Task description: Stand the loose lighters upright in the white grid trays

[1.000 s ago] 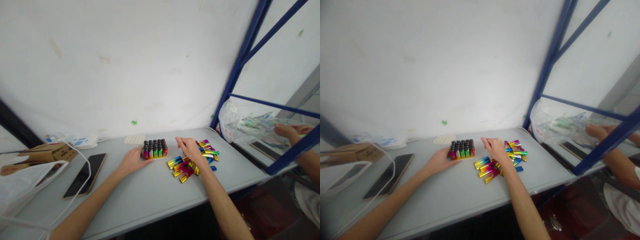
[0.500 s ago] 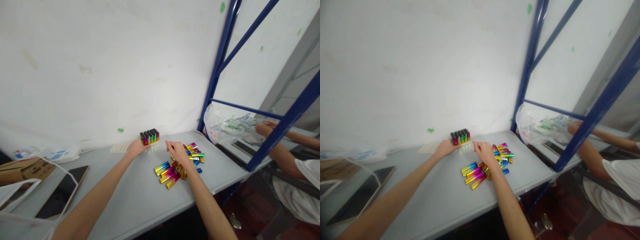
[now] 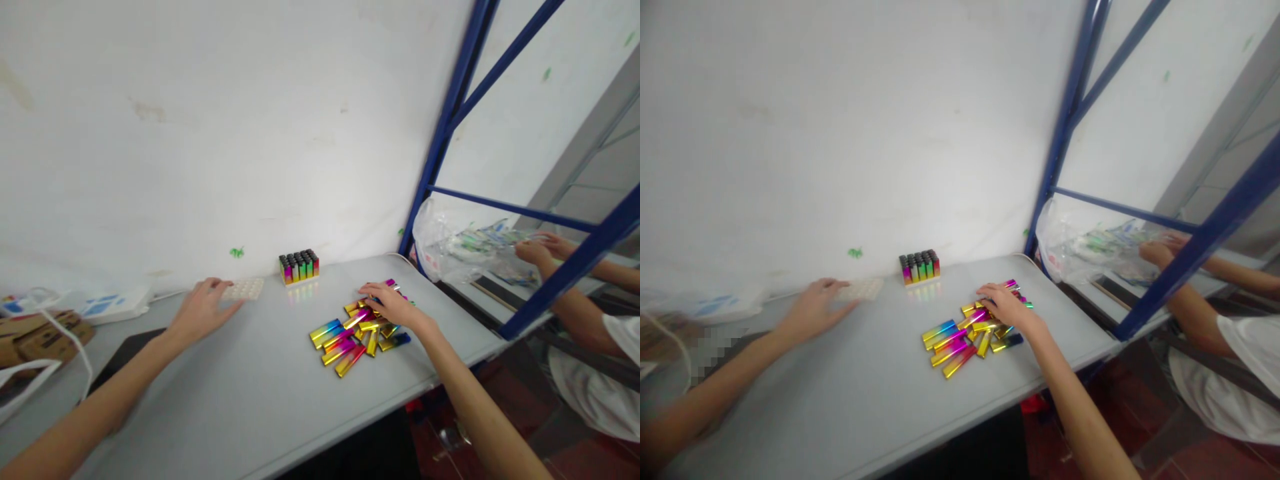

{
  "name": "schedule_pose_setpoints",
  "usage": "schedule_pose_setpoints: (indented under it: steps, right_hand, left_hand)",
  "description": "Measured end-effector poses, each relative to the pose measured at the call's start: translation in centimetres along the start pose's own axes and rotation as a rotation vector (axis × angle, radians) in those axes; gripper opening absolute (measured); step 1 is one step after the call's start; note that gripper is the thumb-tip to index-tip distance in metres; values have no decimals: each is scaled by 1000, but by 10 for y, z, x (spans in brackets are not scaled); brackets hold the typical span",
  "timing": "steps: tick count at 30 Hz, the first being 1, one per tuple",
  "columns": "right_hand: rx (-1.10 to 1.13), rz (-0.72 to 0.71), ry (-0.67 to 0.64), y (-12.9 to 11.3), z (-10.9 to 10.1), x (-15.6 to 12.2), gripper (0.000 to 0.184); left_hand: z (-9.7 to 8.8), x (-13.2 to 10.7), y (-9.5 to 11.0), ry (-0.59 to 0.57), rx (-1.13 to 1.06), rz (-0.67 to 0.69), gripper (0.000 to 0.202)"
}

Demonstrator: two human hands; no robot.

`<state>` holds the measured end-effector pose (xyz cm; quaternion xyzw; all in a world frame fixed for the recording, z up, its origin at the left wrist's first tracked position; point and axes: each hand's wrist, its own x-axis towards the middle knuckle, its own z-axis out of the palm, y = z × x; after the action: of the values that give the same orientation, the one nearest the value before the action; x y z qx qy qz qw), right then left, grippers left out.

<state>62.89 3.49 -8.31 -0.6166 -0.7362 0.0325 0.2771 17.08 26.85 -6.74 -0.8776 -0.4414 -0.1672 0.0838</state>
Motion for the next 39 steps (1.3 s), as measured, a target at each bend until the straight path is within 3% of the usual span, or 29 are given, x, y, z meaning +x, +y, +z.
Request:
schedule_pose_setpoints:
  steps: [4,8,14,17,20,24,26,29,35,39]
  right_hand:
    - [-60,-11,-118,0,1,6,22]
    - [-62,18,-150,-8,-5,13,18]
    - [94,132,66,-31,-5,15,33]
    - [174,169,150,-44,5,22,40]
    - [265,191,201,-56,19,37,45]
    - [508,283,175,-76,35,65,52]
    - [636,293,228,-89,42,80,54]
    - [798,319,306,-108,55,99,54]
    - [988,263,171,-135,82,101,67]
    - [1098,233,-4,-147,91,89,61]
  left_hand:
    - [18,-26,-52,-22,-114,26,82]
    - [28,-39,-63,-108,-212,46,79]
    - [20,-46,-30,-38,-259,115,60]
    - [9,-45,-7,-145,-322,156,51]
    - [-3,-42,16,-264,-385,216,44]
    - [-9,-40,47,-245,-416,239,32]
    - [-10,-42,62,-236,-483,270,25]
    - [-9,-47,80,-208,-567,255,36]
    - [3,-59,85,-76,-562,207,71]
    - [13,-59,74,-60,-547,160,70]
